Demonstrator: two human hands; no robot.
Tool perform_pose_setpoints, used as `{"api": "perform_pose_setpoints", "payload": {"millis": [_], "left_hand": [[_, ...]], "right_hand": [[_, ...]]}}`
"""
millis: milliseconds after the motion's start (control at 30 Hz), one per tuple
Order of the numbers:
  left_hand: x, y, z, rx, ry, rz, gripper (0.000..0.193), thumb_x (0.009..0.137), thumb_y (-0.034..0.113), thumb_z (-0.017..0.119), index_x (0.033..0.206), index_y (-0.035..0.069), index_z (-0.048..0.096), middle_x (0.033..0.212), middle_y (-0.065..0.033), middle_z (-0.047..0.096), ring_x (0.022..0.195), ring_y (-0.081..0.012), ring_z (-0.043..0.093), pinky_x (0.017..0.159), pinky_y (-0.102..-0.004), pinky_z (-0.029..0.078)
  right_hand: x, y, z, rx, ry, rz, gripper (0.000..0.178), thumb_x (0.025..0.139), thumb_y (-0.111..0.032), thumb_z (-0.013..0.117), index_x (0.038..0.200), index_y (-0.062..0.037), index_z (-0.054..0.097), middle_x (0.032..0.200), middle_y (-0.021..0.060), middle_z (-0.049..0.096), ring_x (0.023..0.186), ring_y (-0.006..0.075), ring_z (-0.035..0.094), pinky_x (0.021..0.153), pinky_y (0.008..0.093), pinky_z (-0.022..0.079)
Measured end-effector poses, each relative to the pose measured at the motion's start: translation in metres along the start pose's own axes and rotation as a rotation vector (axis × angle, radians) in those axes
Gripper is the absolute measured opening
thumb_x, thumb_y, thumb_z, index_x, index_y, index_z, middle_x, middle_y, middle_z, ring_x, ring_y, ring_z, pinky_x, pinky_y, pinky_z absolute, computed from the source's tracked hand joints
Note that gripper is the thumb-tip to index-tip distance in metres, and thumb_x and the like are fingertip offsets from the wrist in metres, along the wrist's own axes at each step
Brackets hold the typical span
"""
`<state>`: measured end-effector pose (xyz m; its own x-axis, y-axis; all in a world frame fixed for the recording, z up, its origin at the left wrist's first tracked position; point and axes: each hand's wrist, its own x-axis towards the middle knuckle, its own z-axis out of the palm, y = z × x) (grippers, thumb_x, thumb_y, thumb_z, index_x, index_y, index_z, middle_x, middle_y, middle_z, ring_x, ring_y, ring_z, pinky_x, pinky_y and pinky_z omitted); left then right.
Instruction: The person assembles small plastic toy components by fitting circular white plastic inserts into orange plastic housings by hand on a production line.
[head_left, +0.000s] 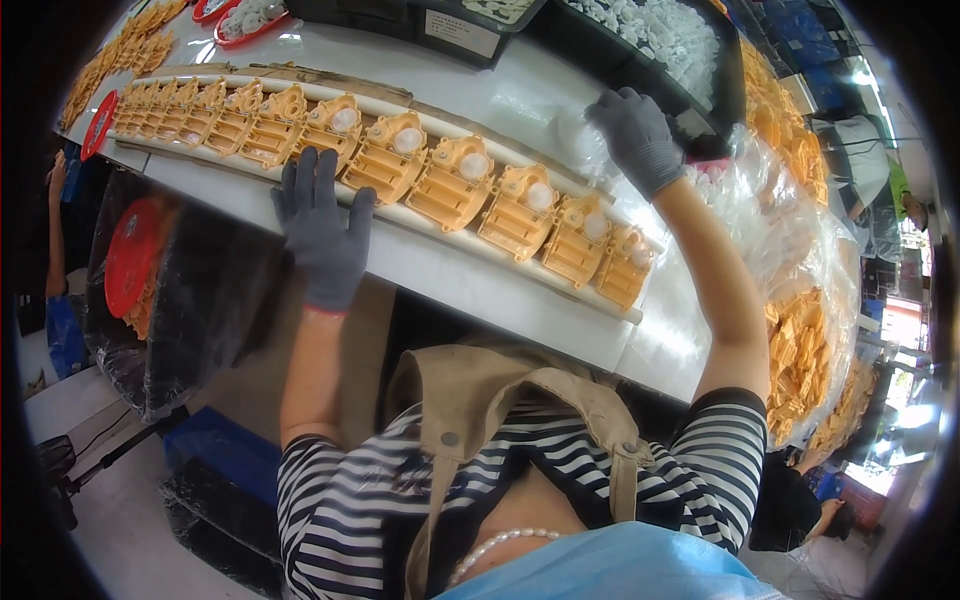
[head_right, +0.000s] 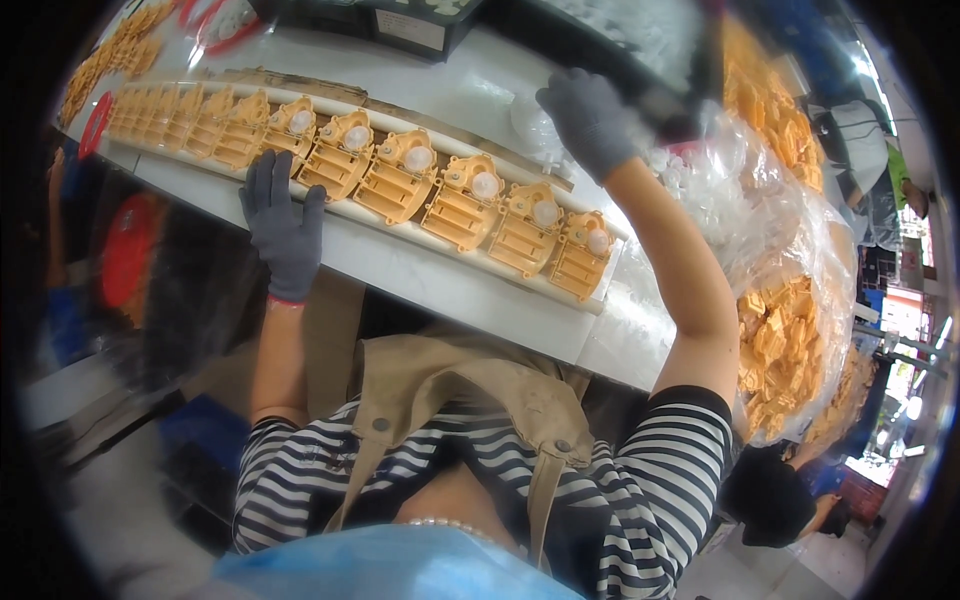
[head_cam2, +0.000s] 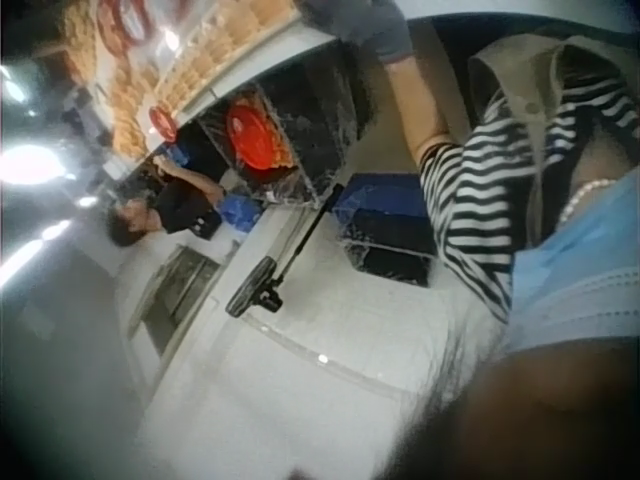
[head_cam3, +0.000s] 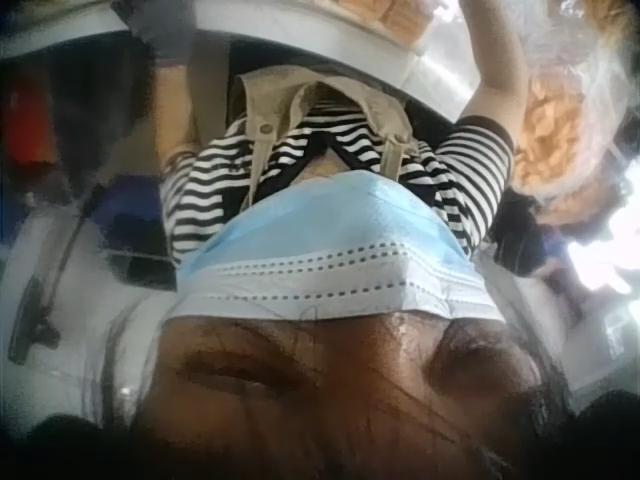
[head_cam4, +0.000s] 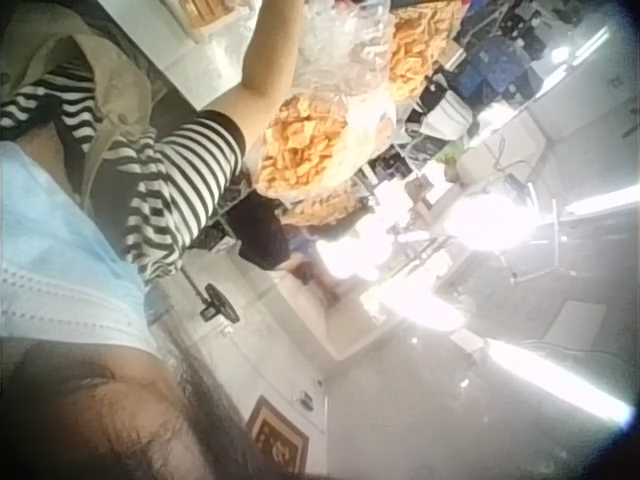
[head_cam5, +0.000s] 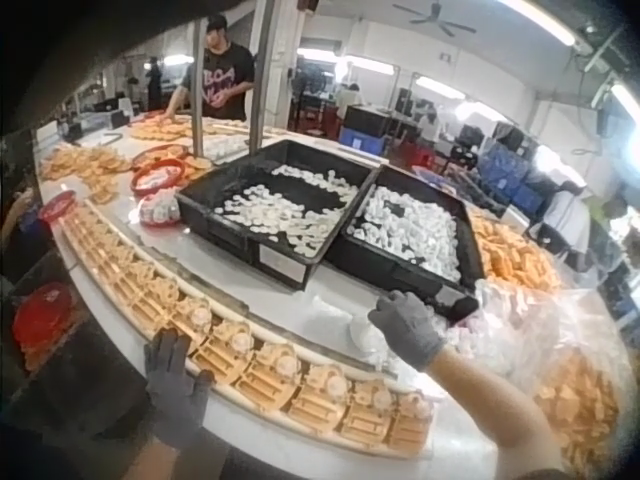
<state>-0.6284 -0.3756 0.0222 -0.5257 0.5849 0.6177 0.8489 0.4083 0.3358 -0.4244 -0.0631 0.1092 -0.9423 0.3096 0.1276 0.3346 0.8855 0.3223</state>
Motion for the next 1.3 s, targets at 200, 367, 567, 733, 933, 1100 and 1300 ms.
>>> {"api": "perform_pose_setpoints", "payload": {"millis": [200,367,567,733,933,1100,1300], "left_hand": [[0.001,0.002,0.0,-0.001,-0.001,-0.003,0.058,0.085,0.036,0.065,0.134,0.009,0.048,0.138,-0.0159,0.047,0.128,-0.0426,0.041,0.104,-0.0577,0.03],[0.001,0.003,0.002,-0.029,0.017,0.009,0.058,0.085,0.035,0.065,0.134,0.009,0.049,0.138,-0.0162,0.047,0.127,-0.0424,0.041,0.104,-0.0575,0.03],[0.001,0.004,0.002,-0.023,0.038,0.029,0.057,0.085,0.034,0.065,0.133,0.007,0.05,0.137,-0.0168,0.048,0.126,-0.042,0.043,0.105,-0.0547,0.031],[-0.003,-0.001,-0.004,0.006,0.035,0.014,0.054,0.087,0.034,0.063,0.132,0.006,0.051,0.136,-0.0175,0.049,0.127,-0.0408,0.042,0.106,-0.0531,0.029],[0.006,0.005,0.002,-0.031,0.042,0.01,0.057,0.085,0.038,0.063,0.13,0.004,0.051,0.135,-0.0176,0.049,0.123,-0.0418,0.044,0.105,-0.0561,0.028],[0.004,-0.005,-0.007,-0.081,0.065,-0.065,0.057,0.084,0.04,0.064,0.127,0.004,0.052,0.135,-0.0178,0.047,0.125,-0.0413,0.041,0.103,-0.0609,0.026],[0.019,-0.017,-0.01,0.126,0.088,-0.058,0.059,0.086,0.048,0.059,0.127,0.006,0.053,0.136,-0.018,0.045,0.124,-0.0432,0.04,0.103,-0.0645,0.023]], "right_hand": [[-0.009,0.005,0.018,0.241,0.125,0.029,0.016,0.08,-0.012,0.061,0.091,-0.0167,0.071,0.093,0.0041,0.066,0.086,0.025,0.062,0.072,0.037,0.05],[-0.021,0.0,0.021,1.193,0.032,0.515,0.017,0.086,-0.014,0.066,0.1,-0.0062,0.071,0.09,0.0029,0.067,0.068,0.0136,0.058,0.063,0.0282,0.048],[-0.039,0.023,0.024,2.204,0.068,0.762,0.02,0.088,-0.016,0.067,0.106,-0.0068,0.066,0.081,-0.0023,0.06,0.064,0.006,0.049,0.055,0.0203,0.04],[-0.036,0.001,0.016,2.815,0.042,0.354,0.013,0.09,-0.014,0.064,0.1,-0.0109,0.056,0.084,-0.0031,0.055,0.065,0.0045,0.042,0.051,0.0178,0.034],[0.005,-0.051,-0.012,2.724,-0.128,0.247,0.019,0.091,-0.016,0.062,0.108,-0.0079,0.058,0.09,-0.0026,0.057,0.07,0.0058,0.047,0.054,0.0186,0.036],[0.077,-0.123,-0.047,1.939,-0.214,0.263,0.034,0.09,-0.023,0.065,0.116,-0.002,0.062,0.092,0.0017,0.063,0.08,0.0069,0.054,0.067,0.0178,0.044],[0.149,-0.181,-0.046,1.614,-0.159,0.139,0.027,0.087,-0.023,0.068,0.107,-0.0053,0.069,0.09,0.0013,0.067,0.076,0.0079,0.057,0.067,0.0215,0.047]]}}
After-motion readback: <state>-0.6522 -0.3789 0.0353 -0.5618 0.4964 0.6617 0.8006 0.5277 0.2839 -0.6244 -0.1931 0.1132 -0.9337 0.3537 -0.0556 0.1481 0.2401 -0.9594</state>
